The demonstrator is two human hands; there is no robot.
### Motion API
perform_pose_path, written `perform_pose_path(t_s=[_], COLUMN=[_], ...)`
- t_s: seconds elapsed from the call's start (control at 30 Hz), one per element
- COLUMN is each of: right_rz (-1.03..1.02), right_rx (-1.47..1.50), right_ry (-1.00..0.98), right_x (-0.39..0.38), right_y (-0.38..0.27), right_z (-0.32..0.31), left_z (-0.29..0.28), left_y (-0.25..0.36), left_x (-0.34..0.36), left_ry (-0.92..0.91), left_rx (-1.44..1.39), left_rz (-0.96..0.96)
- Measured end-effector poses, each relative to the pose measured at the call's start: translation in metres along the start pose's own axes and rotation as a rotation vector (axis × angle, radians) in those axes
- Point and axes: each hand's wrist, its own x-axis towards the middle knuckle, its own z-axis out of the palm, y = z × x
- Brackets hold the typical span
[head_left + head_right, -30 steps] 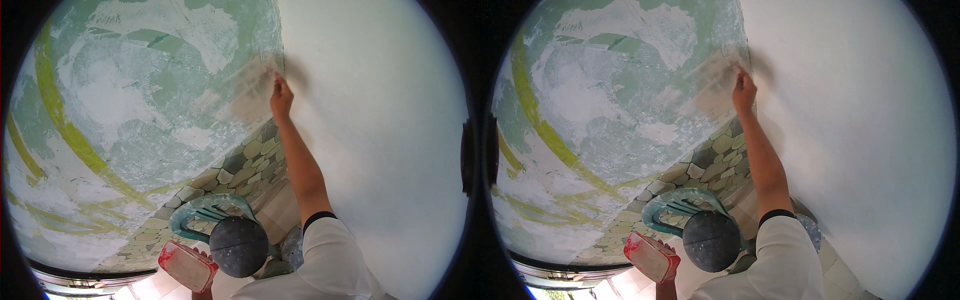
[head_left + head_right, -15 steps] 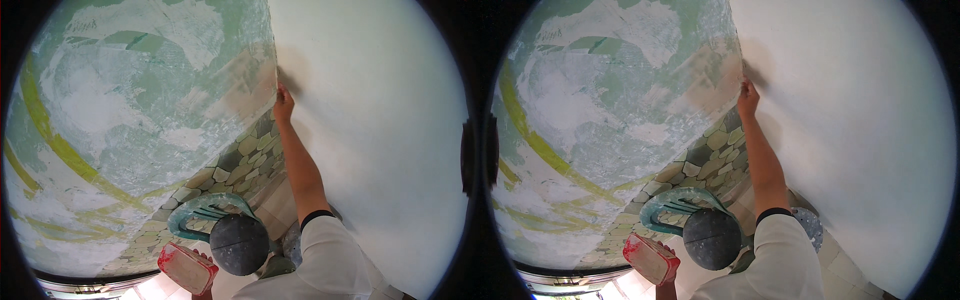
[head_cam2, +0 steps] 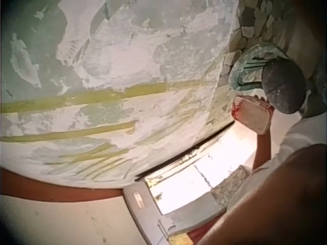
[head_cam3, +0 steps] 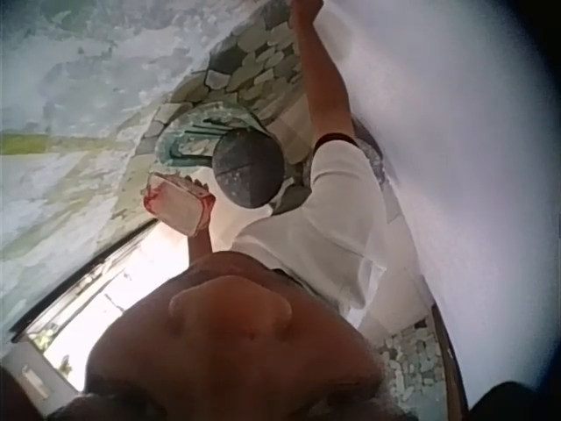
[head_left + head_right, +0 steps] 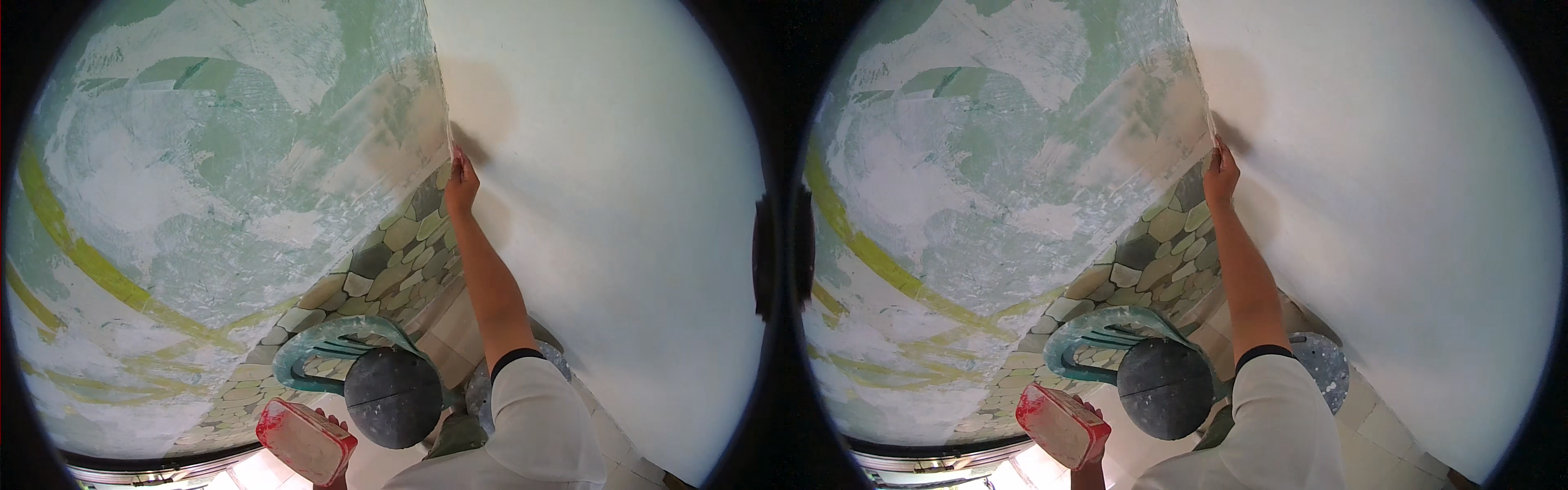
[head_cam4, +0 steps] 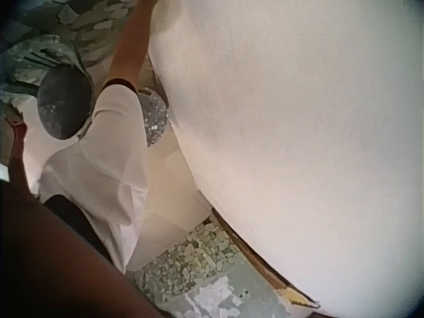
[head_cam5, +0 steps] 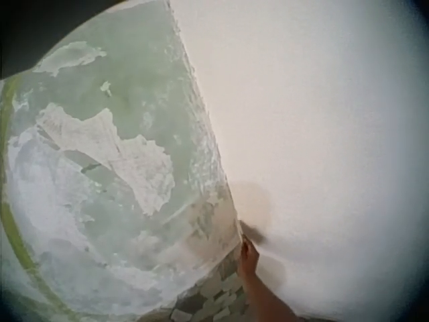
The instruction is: The person is applying plaster or filler to a wall using a putty knife and a plastic container.
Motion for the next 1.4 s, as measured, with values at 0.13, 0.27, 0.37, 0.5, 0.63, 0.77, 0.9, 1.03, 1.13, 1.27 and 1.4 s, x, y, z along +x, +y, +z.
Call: perform_pose_path(t_s=[0.13,0.27,0.37,0.5,0.63,0.77,0.9,1.03,1.13,1.27,1.4], right_rz=[0.055,0.167,0.183,0.069,0.056,0.159,0.158,0.197,0.128,-0.140,-0.260], right_rx=[-0.001,0.181,0.097,0.216,0.113,0.022,0.055,0.128,0.167,0.089,-0.149], right_ry=[0.005,-0.024,-0.227,-0.163,0.041,0.002,-0.147,-0.364,-0.400,-0.083,0.078], right_x=[-0.002,-0.051,-0.081,-0.067,-0.011,0.001,-0.053,-0.113,-0.092,0.001,0.079], right_y=[0.017,0.008,0.003,0.005,0.012,0.022,0.012,-0.055,-0.073,-0.131,-0.147], right_z=[0.011,0.026,0.013,-0.003,-0.013,-0.007,0.016,0.024,0.015,0.030,0.054], left_z=[-0.001,0.001,0.001,0.002,0.004,0.004,0.000,0.003,-0.004,-0.003,0.006], left_y=[-0.003,-0.004,-0.004,-0.007,-0.007,-0.007,-0.007,0.001,-0.004,0.001,-0.001], left_x=[-0.002,-0.003,-0.001,0.001,-0.003,-0.010,-0.013,-0.018,-0.013,-0.019,-0.023], left_ry=[-0.017,0.040,0.036,-0.031,-0.041,-0.014,-0.018,-0.002,-0.044,-0.003,-0.021], left_rx=[0.037,0.014,0.027,0.082,0.096,0.049,0.016,0.031,0.020,0.083,-0.009], left_rz=[-0.001,0.003,0.004,0.006,-0.013,-0.006,0.020,0.018,-0.013,0.023,0.041])
